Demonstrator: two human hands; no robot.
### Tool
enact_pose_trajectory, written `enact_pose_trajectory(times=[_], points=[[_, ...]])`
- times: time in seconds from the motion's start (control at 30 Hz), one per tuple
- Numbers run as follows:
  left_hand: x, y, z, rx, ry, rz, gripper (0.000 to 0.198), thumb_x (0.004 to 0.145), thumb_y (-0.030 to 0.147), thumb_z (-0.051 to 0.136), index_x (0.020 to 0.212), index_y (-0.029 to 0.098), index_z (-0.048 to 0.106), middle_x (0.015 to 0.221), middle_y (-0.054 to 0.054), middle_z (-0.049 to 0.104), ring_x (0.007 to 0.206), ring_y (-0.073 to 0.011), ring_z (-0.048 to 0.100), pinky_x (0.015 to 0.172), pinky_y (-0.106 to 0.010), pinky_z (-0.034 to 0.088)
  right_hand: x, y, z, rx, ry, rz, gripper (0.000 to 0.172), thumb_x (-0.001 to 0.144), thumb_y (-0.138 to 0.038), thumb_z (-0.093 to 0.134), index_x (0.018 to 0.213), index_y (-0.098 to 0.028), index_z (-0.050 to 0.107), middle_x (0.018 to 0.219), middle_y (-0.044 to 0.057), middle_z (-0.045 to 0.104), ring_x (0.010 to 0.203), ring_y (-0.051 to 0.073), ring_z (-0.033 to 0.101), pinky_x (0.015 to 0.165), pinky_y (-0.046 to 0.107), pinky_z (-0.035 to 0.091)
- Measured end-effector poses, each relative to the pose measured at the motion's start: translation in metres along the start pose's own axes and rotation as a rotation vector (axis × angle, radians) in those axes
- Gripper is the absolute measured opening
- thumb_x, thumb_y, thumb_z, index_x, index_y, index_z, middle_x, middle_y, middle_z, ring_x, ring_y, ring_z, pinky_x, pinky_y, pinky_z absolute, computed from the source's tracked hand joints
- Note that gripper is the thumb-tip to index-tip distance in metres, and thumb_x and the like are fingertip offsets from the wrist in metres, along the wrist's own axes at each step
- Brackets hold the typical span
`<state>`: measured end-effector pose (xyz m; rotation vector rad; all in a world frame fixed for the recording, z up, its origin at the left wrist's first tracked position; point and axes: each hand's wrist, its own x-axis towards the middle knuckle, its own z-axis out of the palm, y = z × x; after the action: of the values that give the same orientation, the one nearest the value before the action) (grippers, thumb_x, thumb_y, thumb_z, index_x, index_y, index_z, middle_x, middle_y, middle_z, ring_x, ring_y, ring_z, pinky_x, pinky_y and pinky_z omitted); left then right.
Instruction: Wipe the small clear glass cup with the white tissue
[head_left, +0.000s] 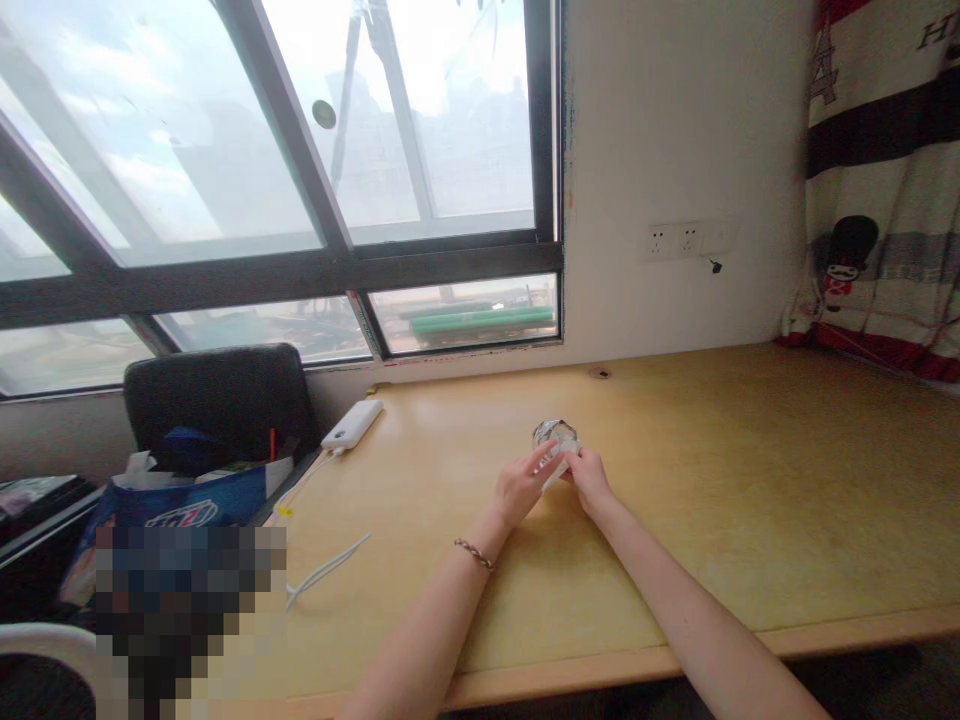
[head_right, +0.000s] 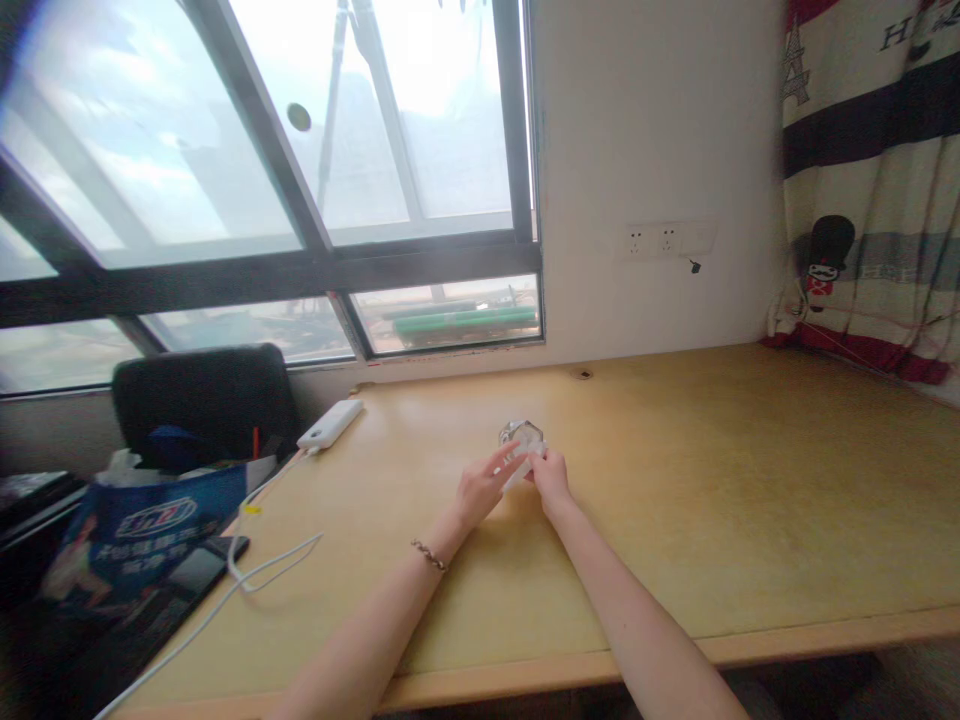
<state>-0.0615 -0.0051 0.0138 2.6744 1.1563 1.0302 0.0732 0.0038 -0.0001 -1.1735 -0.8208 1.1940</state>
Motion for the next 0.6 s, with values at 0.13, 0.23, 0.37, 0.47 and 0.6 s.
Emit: enact_pose_trajectory(times=[0.13,0.23,0.37,0.47,0.6], points=[[0.003,0.002,0.004,-0.077,0.154,-0.063,0.061,0.068,0.017,0.057,0.125,0.022,0.034,0.133,-0.009,0.03,0.109,-0.0218,0.045,0.089,-0.035,0.04,0.004,0.0,-0.007,-0.489,0.144,-0.102,0.027,0.067,-0.036,0.049,0.065,-0.012,0.062,0.061,0.007,0.064,0.058,0.016,0.057,0.049,0.021,0.039],[0.007,0.002,0.004,-0.335,0.137,-0.12,0.078,0.06,0.016,0.064,0.128,0.02,0.027,0.13,-0.01,0.035,0.114,-0.0233,0.039,0.094,-0.037,0.035,0.004,-0.005,-0.01,-0.814,0.161,-0.183,0.03,0.069,-0.036,0.047,0.063,-0.011,0.064,0.062,0.009,0.064,0.06,0.017,0.056,0.05,0.022,0.035],[0.01,0.0,0.002,-0.702,0.081,-0.186,0.076,0.054,0.014,0.067,0.123,0.02,0.035,0.118,-0.008,0.048,0.109,-0.0229,0.044,0.096,-0.036,0.031,0.003,-0.012,-0.011,-0.921,0.132,-0.185,0.031,0.07,-0.034,0.047,0.068,-0.01,0.066,0.063,0.009,0.064,0.06,0.016,0.055,0.05,0.021,0.033],[0.012,-0.003,0.003,-0.925,0.081,-0.254,0.076,0.05,0.013,0.071,0.119,0.018,0.041,0.117,-0.01,0.05,0.108,-0.0239,0.045,0.096,-0.037,0.03,0.002,-0.014,-0.011,-0.902,0.12,-0.237,0.03,0.071,-0.034,0.046,0.069,-0.011,0.066,0.064,0.008,0.065,0.058,0.015,0.055,0.05,0.02,0.032],[0.013,-0.008,0.006,-1.155,0.091,-0.409,0.07,0.05,0.017,0.074,0.114,0.017,0.046,0.113,-0.011,0.053,0.101,-0.0225,0.05,0.089,-0.035,0.036,0.001,-0.013,-0.011,-0.863,0.097,-0.31,0.031,0.072,-0.035,0.045,0.068,-0.011,0.065,0.062,0.006,0.064,0.057,0.013,0.054,0.049,0.02,0.031]])
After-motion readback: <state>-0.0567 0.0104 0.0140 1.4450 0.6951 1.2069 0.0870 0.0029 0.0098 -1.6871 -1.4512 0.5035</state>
